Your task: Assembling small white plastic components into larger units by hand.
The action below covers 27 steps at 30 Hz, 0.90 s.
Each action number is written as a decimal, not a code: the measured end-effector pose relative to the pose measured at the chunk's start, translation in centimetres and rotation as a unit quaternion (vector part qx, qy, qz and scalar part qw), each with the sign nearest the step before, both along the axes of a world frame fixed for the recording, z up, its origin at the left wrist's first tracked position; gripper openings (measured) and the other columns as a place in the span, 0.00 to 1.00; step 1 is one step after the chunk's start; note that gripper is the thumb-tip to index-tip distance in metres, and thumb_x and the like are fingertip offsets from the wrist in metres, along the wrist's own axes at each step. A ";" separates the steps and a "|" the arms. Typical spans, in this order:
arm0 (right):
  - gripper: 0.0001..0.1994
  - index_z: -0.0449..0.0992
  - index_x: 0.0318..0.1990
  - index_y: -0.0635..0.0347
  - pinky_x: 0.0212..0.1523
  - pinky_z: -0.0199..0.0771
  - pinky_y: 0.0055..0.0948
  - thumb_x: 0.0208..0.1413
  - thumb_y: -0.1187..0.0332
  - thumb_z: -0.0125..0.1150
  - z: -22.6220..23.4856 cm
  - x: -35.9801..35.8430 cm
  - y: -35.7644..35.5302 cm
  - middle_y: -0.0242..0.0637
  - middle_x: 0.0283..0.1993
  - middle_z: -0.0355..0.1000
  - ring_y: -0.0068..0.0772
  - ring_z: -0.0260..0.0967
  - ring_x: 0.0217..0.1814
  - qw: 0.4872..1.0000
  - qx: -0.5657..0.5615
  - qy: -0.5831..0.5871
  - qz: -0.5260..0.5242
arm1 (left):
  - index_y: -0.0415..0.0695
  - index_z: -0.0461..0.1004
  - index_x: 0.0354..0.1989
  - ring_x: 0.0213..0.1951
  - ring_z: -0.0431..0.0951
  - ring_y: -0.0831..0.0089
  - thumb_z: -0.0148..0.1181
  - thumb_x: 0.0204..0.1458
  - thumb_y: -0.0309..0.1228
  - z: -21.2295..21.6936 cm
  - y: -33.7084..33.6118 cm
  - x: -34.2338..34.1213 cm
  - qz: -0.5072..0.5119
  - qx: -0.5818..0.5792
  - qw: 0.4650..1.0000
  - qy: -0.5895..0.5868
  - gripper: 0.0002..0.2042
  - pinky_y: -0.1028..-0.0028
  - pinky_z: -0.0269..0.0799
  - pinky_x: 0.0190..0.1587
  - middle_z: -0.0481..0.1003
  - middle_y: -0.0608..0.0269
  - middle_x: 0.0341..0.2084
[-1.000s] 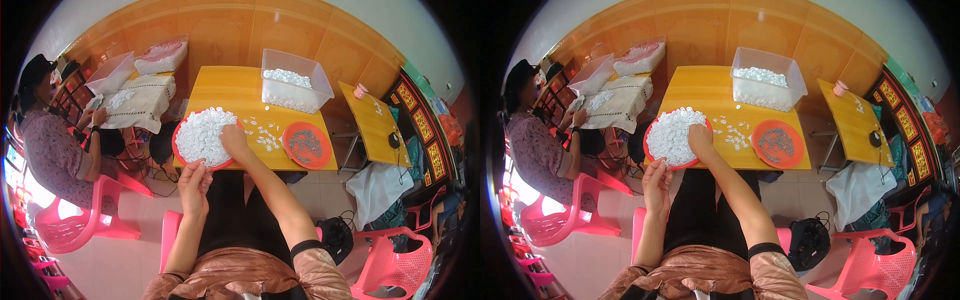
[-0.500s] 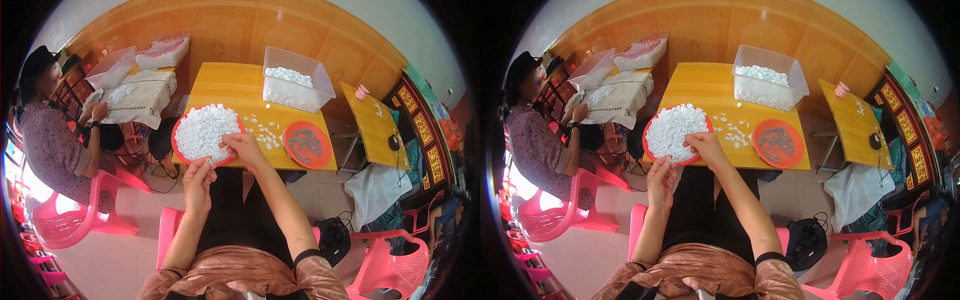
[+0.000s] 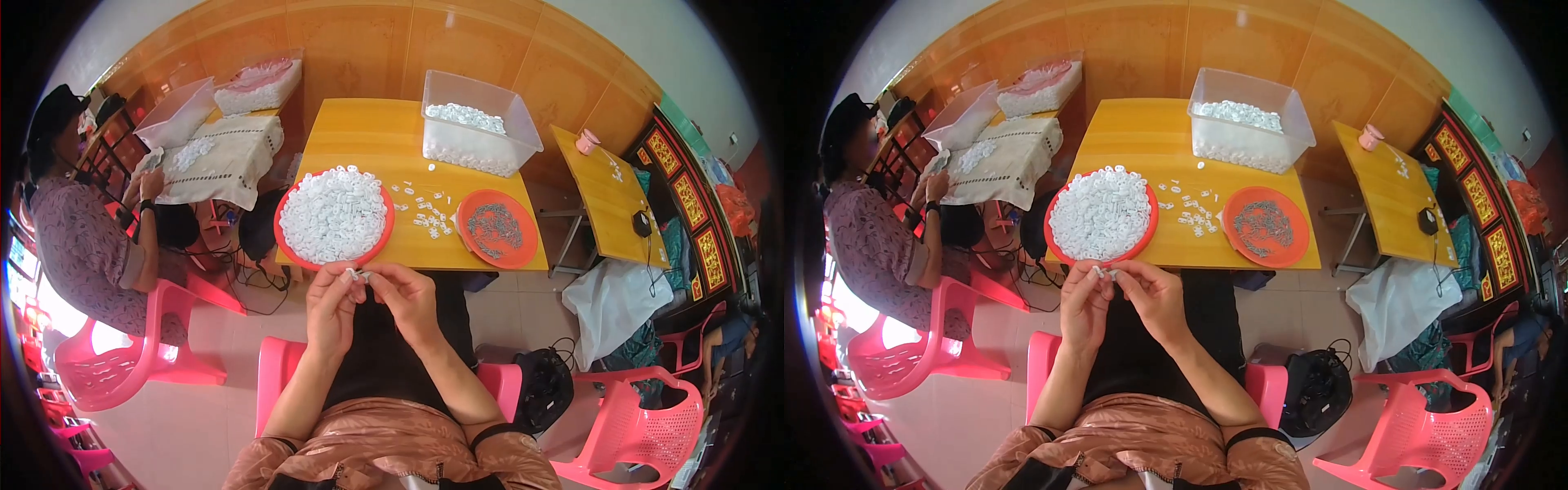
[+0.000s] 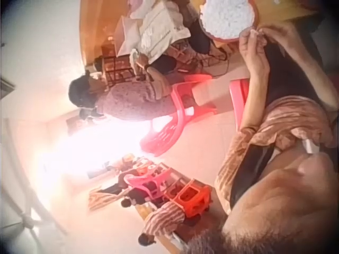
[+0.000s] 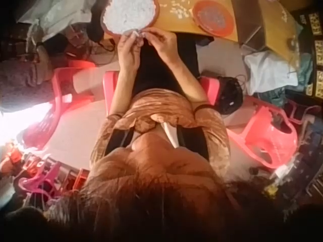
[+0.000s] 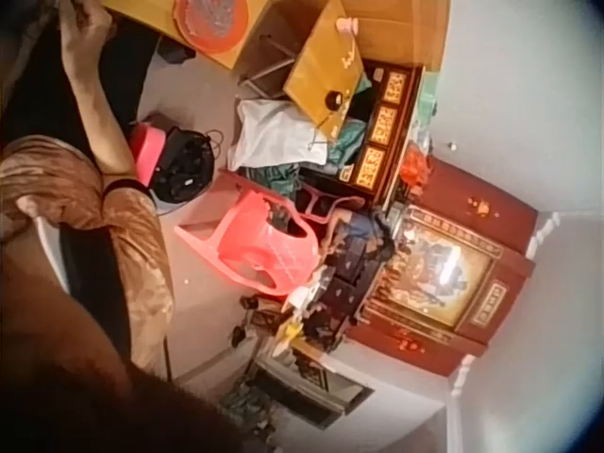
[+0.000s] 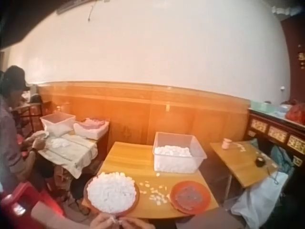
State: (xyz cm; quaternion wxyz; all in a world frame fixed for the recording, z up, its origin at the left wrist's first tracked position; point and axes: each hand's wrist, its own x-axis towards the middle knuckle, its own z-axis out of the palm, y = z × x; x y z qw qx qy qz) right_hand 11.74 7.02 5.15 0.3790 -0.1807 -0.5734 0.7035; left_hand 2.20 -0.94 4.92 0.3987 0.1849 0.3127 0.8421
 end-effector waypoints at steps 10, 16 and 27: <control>0.09 0.74 0.42 0.70 0.39 0.70 0.15 0.53 0.79 0.57 0.4 1.5 0.1 0.34 0.39 0.72 0.17 0.70 0.37 0.997 -0.015 0.051 0.050 | 0.38 0.69 0.37 0.30 0.71 0.77 0.50 0.54 0.24 0.3 -0.2 0.5 -0.023 0.011 1.000 0.012 0.05 0.79 0.67 0.37 0.72 0.61 0.28; 0.10 0.74 0.44 0.69 0.39 0.70 0.17 0.53 0.79 0.57 0.7 1.8 -0.1 0.35 0.39 0.73 0.20 0.70 0.37 0.998 -0.011 0.036 0.044 | 0.38 0.68 0.36 0.33 0.69 0.75 0.49 0.53 0.25 0.5 -0.3 0.4 -0.040 0.044 0.997 0.038 0.05 0.77 0.64 0.40 0.70 0.61 0.28; 0.08 0.73 0.42 0.69 0.38 0.71 0.17 0.53 0.78 0.57 1.4 2.1 -0.4 0.36 0.36 0.74 0.21 0.72 0.36 0.998 -0.035 0.043 0.037 | 0.39 0.68 0.34 0.33 0.69 0.75 0.49 0.53 0.25 0.5 -0.3 0.6 -0.051 0.053 0.996 0.040 0.04 0.76 0.65 0.40 0.71 0.61 0.27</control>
